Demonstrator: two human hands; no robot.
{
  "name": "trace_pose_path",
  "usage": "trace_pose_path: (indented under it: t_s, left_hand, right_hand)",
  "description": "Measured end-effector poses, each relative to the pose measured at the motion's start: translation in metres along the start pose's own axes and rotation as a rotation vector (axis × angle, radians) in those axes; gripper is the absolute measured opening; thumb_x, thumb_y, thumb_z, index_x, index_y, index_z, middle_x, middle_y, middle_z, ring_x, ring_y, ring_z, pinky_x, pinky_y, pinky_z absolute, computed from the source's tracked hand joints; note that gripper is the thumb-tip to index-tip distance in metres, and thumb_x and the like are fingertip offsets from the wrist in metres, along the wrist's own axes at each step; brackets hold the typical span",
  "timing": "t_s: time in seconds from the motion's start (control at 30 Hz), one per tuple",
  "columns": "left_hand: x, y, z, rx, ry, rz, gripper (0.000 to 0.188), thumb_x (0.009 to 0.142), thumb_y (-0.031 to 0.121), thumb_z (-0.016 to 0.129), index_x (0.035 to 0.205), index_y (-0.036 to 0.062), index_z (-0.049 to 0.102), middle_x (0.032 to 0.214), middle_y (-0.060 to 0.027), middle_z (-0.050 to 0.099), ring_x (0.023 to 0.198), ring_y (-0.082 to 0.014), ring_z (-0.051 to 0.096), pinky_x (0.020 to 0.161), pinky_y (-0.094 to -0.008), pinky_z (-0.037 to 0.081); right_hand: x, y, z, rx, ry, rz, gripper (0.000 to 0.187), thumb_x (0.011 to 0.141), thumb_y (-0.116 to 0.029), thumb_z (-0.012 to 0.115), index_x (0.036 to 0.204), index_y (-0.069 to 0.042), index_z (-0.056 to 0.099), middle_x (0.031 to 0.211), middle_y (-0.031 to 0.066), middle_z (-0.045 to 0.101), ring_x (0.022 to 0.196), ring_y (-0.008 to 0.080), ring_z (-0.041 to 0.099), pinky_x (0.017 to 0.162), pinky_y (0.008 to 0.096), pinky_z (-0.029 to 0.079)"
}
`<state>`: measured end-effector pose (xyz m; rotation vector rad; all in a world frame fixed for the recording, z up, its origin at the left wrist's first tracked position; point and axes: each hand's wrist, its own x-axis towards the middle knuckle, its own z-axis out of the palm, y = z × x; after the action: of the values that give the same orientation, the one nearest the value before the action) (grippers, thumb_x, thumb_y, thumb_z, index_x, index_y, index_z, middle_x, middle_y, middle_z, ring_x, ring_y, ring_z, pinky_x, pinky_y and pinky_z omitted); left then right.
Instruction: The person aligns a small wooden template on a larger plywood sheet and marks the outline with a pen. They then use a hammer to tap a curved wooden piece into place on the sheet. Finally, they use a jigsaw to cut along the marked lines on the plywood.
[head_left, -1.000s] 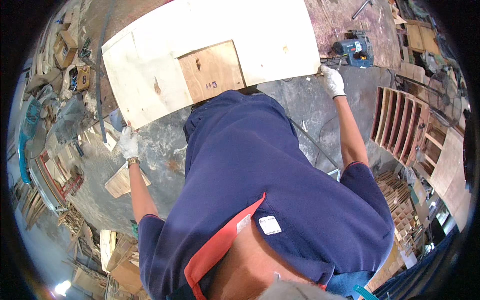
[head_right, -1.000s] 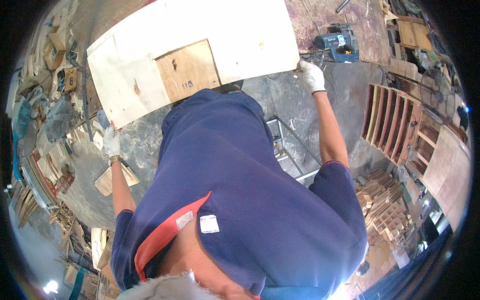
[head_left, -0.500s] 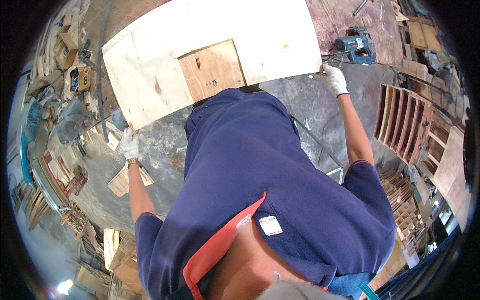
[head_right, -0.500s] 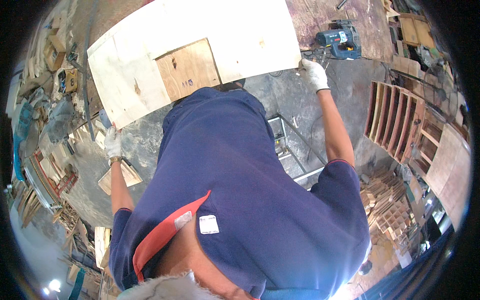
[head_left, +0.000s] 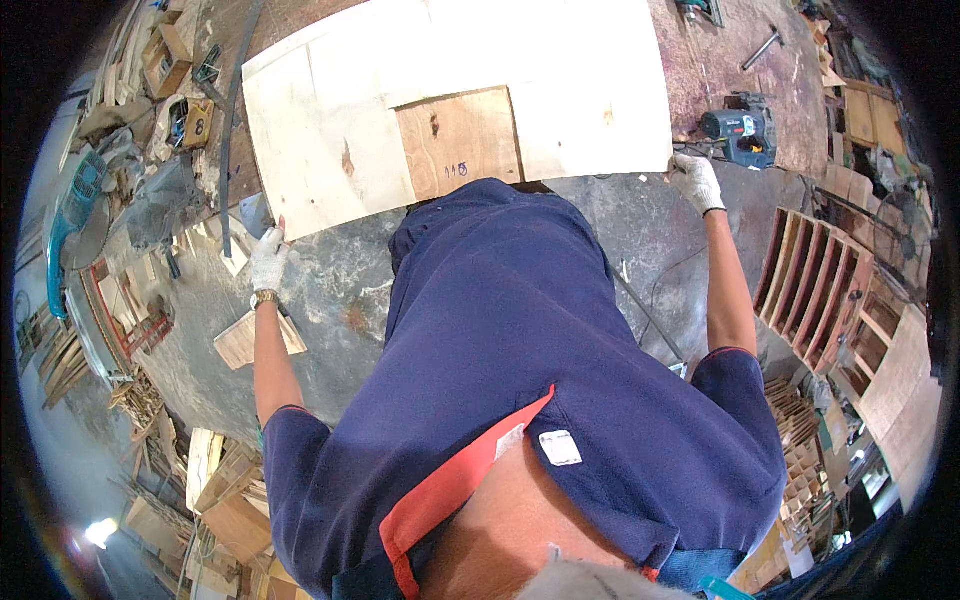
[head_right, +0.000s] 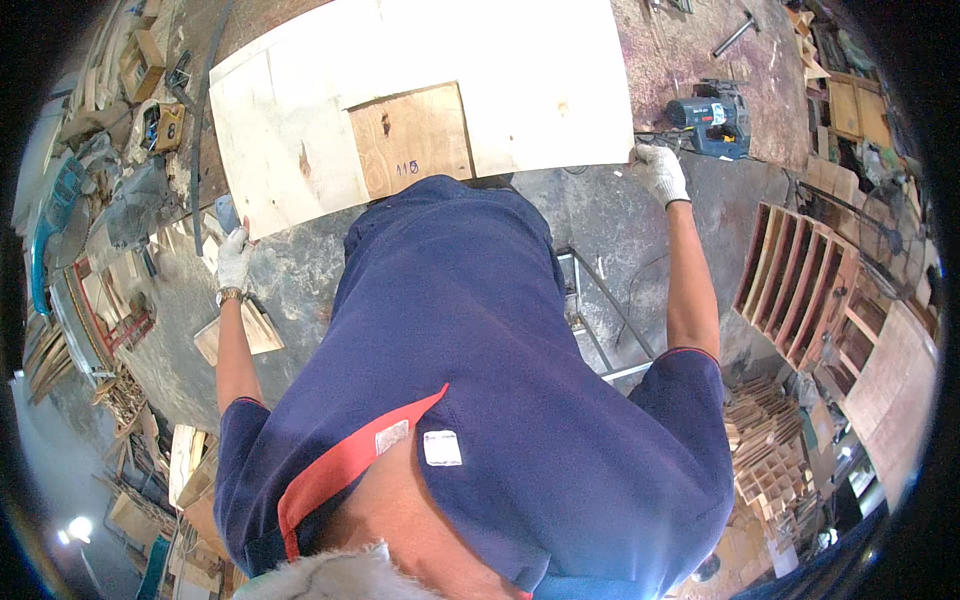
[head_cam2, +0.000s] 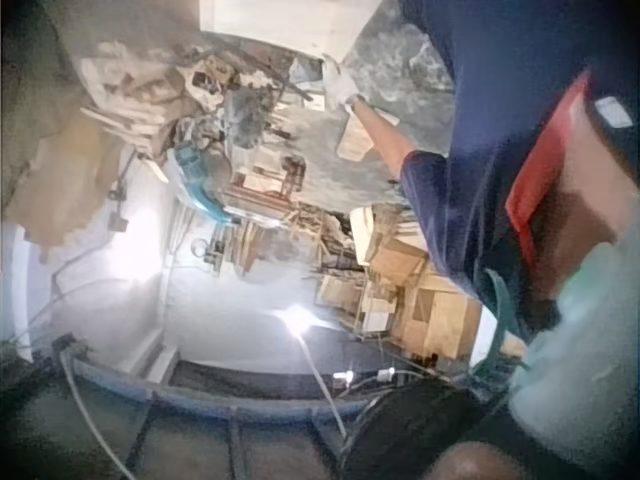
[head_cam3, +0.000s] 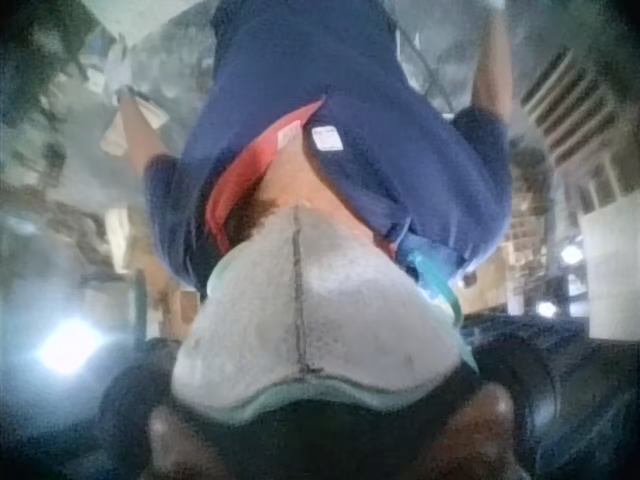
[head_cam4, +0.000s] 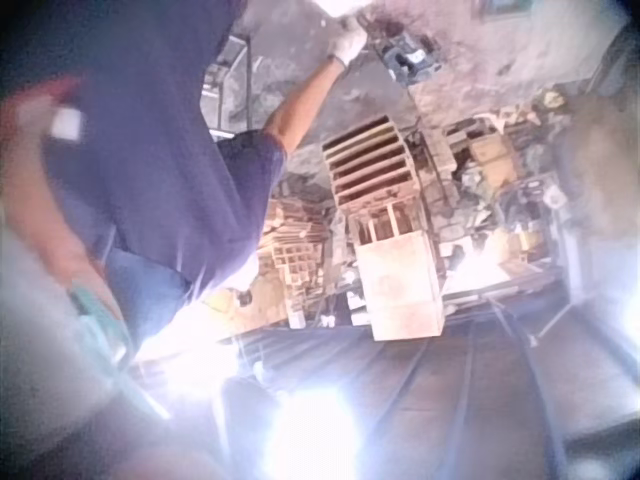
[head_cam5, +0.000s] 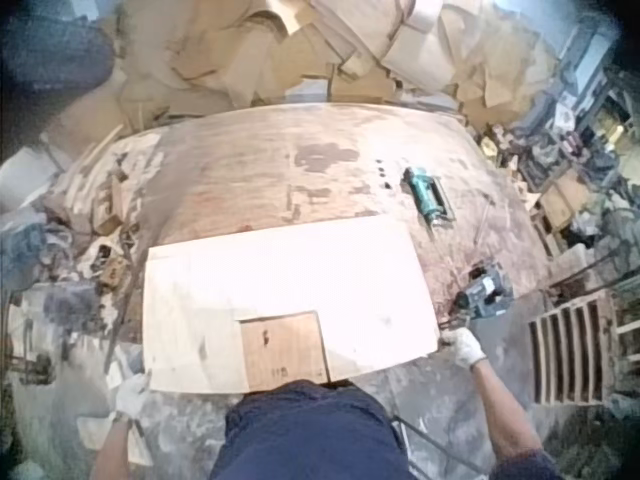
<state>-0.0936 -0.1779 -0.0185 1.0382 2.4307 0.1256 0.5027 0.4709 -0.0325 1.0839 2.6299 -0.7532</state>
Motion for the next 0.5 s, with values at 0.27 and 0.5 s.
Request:
trace_pose_path:
  t_s: [0.27, 0.5]
  left_hand:
    - [-0.005, 0.011, 0.000, 0.176, 0.090, 0.125, 0.032, 0.090, 0.007, 0.067, 0.121, 0.0066, 0.059, 0.101, -0.0170, 0.060, 0.095, -0.0384, 0.063, 0.077, -0.0470, 0.052]
    - [-0.007, -0.001, 0.009, 0.201, 0.065, 0.124, 0.059, 0.089, 0.005, 0.068, 0.146, 0.0121, 0.051, 0.102, -0.0163, 0.061, 0.094, -0.0372, 0.064, 0.077, -0.0457, 0.053]
  right_hand:
    - [-0.004, -0.002, -0.002, -0.183, -0.007, -0.054, 0.013, 0.084, -0.022, 0.070, 0.092, -0.012, 0.071, 0.086, 0.0147, 0.073, 0.085, 0.0357, 0.071, 0.074, 0.0470, 0.054]
    - [-0.007, -0.001, 0.004, -0.229, 0.029, -0.023, 0.011, 0.084, -0.020, 0.073, 0.088, -0.010, 0.070, 0.083, 0.0166, 0.072, 0.081, 0.0365, 0.072, 0.072, 0.0457, 0.055]
